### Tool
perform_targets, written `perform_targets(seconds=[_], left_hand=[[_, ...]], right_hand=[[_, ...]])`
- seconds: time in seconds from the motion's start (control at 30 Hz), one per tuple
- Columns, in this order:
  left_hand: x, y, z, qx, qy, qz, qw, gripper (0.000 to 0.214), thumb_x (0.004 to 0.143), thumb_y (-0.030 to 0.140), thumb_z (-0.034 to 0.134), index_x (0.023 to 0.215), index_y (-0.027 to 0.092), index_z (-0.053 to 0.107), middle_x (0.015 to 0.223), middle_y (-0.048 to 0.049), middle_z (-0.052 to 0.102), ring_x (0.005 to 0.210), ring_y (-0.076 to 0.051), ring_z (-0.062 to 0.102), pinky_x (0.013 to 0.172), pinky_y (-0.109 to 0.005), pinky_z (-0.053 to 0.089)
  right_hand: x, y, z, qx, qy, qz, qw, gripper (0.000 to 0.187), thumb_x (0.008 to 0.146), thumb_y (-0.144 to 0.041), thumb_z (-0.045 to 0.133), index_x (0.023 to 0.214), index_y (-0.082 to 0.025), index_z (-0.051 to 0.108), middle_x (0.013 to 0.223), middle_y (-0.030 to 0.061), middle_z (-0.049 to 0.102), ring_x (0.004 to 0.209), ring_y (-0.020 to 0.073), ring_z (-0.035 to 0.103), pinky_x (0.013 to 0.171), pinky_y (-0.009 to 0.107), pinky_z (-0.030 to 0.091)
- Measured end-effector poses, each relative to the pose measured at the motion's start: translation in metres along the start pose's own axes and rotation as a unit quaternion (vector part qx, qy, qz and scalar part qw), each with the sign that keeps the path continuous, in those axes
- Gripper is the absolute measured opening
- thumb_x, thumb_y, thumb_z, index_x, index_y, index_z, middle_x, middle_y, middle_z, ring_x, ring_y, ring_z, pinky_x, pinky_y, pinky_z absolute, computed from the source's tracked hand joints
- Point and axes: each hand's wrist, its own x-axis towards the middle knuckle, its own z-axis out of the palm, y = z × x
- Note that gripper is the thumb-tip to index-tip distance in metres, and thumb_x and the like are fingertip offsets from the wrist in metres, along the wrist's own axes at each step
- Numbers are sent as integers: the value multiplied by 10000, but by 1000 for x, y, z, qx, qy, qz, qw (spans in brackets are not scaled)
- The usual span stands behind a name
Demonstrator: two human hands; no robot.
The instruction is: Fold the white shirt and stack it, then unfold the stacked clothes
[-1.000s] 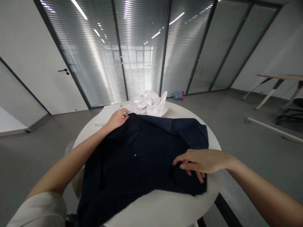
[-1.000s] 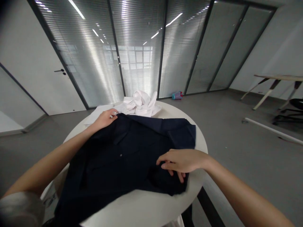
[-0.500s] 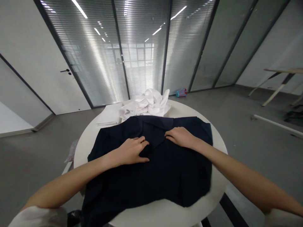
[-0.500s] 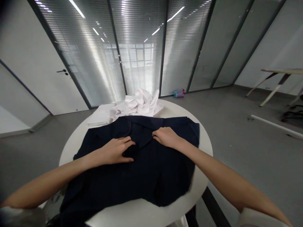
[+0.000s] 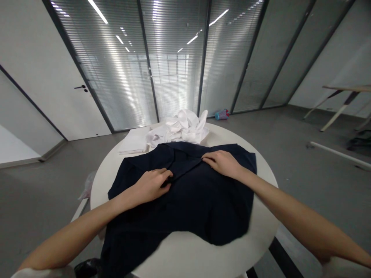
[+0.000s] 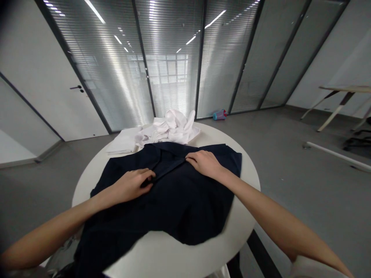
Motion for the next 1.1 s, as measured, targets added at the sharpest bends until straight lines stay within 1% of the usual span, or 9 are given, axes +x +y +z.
perform_targets(seconds=[0.17,0.4,0.5,0.6,0.7,0.77,0.9,1.0,1.1], left_hand=[[-19,-7,6,17,-33,-8,999,524,809,317,692,1298,179,566,1274,-135,583,1115,-308,621,928,-405,527],[-20,-7,26,-47,40,-5,998,249,909,217,562,1153,175,538,1122,-125,633,1008,-271,648,863,-389,530],[-11,-6,8,-133,160,8,978,112,951,197,463,1051,214,511,910,-39,643,801,-196,643,719,-310,521],[-6,-11,-36,-149,402,-12,903,102,937,212,499,1039,215,509,855,-10,622,743,-164,615,674,-273,491],[-7,-21,-84,-93,595,-40,797,207,907,184,535,1110,213,509,787,17,584,703,-158,590,682,-282,470],[-8,-29,-111,-52,592,-89,799,266,905,204,558,1168,221,524,669,46,521,649,-170,576,698,-307,470],[7,-45,-141,-20,508,-160,846,234,922,379,586,1040,189,654,630,10,534,800,-265,651,852,-425,491],[32,-45,-146,-175,505,-63,843,354,952,472,527,1023,162,683,781,-35,654,1019,-290,652,969,-437,482],[57,-26,-136,-356,448,65,818,473,919,539,571,1250,204,619,1083,-49,692,1247,-281,563,1071,-432,438]], right_hand=[[-1,-10,-11,25,57,32,998,274,1014,-288,409,1131,-184,633,894,90,755,825,267,723,732,338,510],[1,-30,-54,287,149,-16,946,175,994,-378,467,958,-229,553,692,-1,697,660,184,700,648,273,523],[5,-36,-77,342,251,-46,904,245,957,-469,548,898,-231,553,701,-1,674,644,178,679,603,272,520],[7,-40,-99,340,449,-71,823,301,940,-532,569,921,-232,565,699,-19,616,593,144,610,569,263,496],[11,-39,-119,289,437,-85,848,298,916,-520,617,929,-222,610,682,-25,579,586,135,580,563,261,486],[15,-36,-131,255,377,-85,887,275,911,-488,632,909,-213,639,663,-22,580,612,146,606,595,273,506],[19,-37,-144,164,478,-77,860,278,985,-418,526,1110,-202,648,740,-3,630,738,172,665,786,357,540],[22,-52,-142,163,404,-124,891,511,938,-529,577,1354,-234,543,1105,45,672,1069,255,659,974,453,499],[30,-72,-132,206,318,-174,909,865,807,-715,634,1507,-269,392,1508,51,446,1409,355,392,1127,507,380]])
